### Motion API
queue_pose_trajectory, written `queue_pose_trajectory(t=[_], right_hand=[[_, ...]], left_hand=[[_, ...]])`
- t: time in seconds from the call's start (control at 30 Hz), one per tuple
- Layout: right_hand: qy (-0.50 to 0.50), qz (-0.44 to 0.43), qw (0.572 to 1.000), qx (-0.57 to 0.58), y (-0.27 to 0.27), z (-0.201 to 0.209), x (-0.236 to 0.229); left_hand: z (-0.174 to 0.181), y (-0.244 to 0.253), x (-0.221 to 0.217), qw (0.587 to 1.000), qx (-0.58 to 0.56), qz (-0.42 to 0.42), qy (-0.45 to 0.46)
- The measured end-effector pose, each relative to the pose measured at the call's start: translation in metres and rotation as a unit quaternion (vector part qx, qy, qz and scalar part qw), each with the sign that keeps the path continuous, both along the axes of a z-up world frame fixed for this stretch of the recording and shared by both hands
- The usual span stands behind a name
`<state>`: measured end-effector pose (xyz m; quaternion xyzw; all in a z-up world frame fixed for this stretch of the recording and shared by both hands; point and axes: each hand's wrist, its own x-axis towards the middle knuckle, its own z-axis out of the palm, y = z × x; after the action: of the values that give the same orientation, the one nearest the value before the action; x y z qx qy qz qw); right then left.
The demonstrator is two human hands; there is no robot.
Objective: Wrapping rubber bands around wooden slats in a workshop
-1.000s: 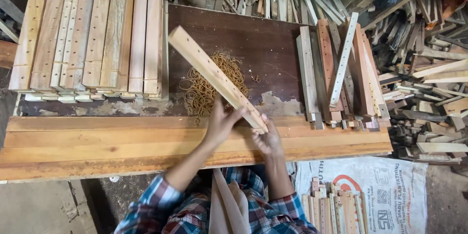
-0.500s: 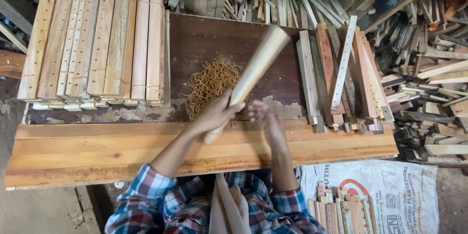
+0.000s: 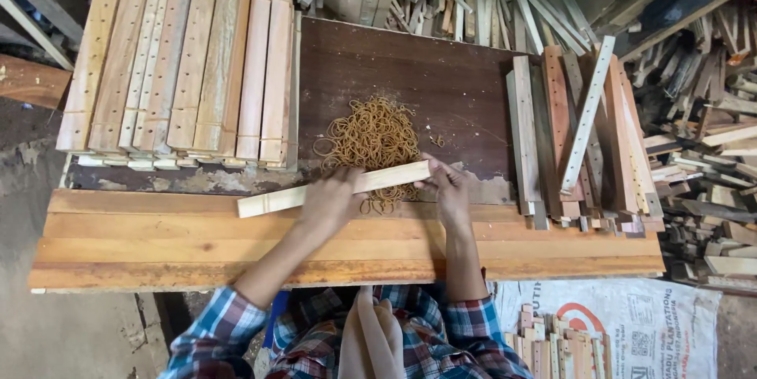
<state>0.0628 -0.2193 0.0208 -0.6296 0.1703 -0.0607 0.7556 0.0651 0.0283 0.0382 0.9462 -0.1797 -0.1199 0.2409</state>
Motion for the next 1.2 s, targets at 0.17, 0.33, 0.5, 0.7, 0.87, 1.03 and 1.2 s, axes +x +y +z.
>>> queue_pose_trajectory(t=[0.17, 0.33, 0.5, 0.7, 0.87, 1.03, 1.2], right_hand=[[0.02, 0.102, 0.985, -0.14, 0.006, 0.018, -0.002], [-0.006, 0.152, 0.893, -0.423, 0.007, 0.045, 0.047], [-0.029, 0.267, 0.791, -0.55, 0.019, -0.016, 0.125], [0.004, 0.199, 0.82, -0.537, 0.029, 0.018, 0.112], [-0.019, 0.104, 0.885, -0.453, 0.014, 0.04, 0.087], [-0.079, 0.067, 0.966, -0.235, -0.009, 0.035, 0.064], [0.043, 0.119, 0.991, 0.039, -0.027, 0.028, 0.039]], left_hand=[[-0.038, -0.027, 0.01, 0.978, 0.048, -0.042, -0.2], [-0.035, -0.021, 0.015, 0.979, 0.057, -0.068, -0.186], [-0.038, -0.02, 0.013, 0.976, 0.039, -0.061, -0.205], [-0.054, -0.02, 0.013, 0.977, 0.007, -0.043, -0.21], [-0.04, -0.021, 0.008, 0.978, -0.014, -0.023, -0.209], [-0.041, -0.023, 0.012, 0.965, -0.03, -0.017, -0.261], [-0.044, -0.018, 0.018, 0.933, -0.004, -0.015, -0.36]])
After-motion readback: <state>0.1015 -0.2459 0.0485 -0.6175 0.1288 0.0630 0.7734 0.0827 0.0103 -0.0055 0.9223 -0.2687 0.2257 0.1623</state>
